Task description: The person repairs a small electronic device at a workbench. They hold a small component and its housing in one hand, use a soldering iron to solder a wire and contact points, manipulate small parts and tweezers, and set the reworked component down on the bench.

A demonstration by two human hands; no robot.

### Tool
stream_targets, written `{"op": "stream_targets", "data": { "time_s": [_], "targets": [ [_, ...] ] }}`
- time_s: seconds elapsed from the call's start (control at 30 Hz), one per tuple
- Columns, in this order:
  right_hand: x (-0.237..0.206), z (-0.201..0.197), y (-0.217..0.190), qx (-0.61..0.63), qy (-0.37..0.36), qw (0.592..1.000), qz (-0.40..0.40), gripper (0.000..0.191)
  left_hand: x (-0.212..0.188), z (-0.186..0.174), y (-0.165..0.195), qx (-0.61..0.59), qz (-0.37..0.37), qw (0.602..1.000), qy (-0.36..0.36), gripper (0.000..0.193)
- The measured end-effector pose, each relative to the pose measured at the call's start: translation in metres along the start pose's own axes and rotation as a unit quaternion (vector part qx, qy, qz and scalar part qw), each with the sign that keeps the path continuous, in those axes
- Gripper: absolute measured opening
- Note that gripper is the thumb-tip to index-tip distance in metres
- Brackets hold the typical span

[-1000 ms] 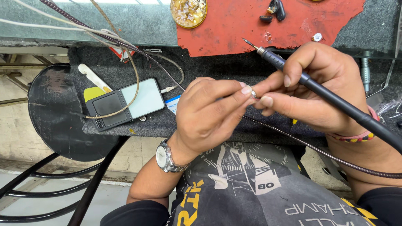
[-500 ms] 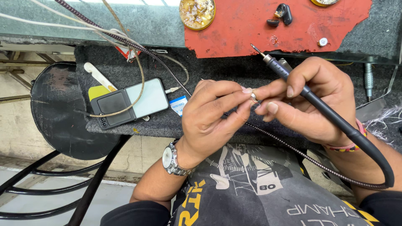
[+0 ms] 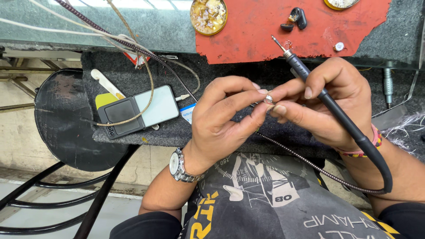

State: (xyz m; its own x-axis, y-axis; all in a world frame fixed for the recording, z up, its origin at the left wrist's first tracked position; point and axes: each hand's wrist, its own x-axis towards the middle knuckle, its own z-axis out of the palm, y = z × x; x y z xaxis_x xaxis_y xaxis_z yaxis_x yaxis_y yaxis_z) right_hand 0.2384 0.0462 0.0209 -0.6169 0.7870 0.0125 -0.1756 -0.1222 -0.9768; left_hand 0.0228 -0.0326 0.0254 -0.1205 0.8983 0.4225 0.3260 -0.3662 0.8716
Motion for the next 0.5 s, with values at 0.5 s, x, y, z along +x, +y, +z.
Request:
{"op": "stream_targets", "data": {
  "time_s": [0.5],
  "targets": [
    [0.0024,-0.0012,0.0080,0.039,0.022,0.999,-0.003,0.030,-0.0014,0.0035,-0.0097,-0.006,0.000,1.000,-0.026,0.029]
  ]
}}
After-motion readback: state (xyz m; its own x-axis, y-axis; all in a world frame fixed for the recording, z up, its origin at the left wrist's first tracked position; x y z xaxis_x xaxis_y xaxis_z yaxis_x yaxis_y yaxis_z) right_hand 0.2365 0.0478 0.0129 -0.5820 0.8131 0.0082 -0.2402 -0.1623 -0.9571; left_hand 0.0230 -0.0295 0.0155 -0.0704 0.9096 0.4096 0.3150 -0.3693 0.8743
